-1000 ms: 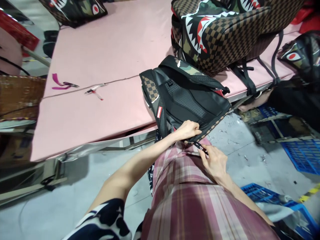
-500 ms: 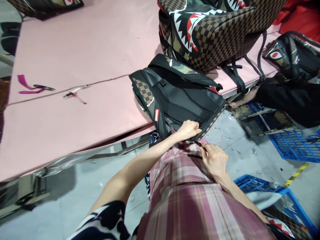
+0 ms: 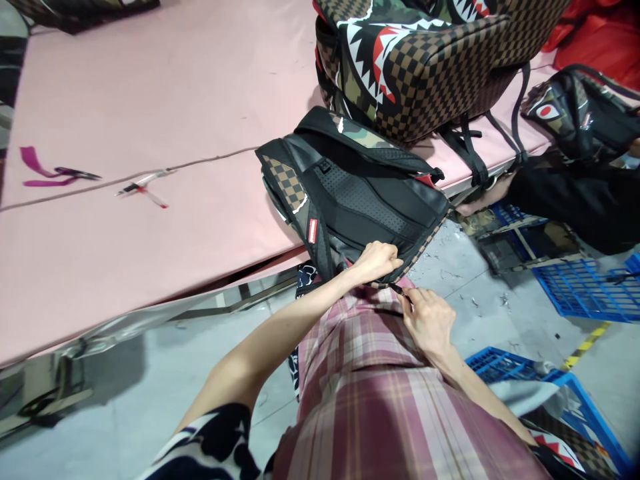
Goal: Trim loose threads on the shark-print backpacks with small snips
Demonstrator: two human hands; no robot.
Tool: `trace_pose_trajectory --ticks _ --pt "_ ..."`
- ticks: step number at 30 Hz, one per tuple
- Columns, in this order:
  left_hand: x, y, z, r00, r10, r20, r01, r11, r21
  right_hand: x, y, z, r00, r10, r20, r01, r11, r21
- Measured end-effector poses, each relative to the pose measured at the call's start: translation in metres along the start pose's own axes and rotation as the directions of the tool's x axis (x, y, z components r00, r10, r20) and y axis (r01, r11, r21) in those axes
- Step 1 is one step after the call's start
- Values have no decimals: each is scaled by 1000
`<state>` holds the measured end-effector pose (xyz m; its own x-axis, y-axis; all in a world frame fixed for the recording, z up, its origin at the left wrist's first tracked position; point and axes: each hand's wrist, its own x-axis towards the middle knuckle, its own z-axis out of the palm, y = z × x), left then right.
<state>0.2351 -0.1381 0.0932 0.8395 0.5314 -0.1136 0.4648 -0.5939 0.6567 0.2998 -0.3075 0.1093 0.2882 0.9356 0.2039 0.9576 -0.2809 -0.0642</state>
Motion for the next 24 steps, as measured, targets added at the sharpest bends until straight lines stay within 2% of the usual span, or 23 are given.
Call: trace_pose_trajectory --ticks 14,20,24 --pt "1 -1 2 1000 10 -11 -10 1000 -9 1 -3 -1 1000 -15 1 15 1000 -28" --pt "0 -1 3 1000 4 -9 -4 1000 -2 9 -1 -7 983 89 162 -90 996 -1" --pt "-1 -2 4 1000 12 -6 -12 1000 2 18 15 -5 936 164 312 -231 955 189"
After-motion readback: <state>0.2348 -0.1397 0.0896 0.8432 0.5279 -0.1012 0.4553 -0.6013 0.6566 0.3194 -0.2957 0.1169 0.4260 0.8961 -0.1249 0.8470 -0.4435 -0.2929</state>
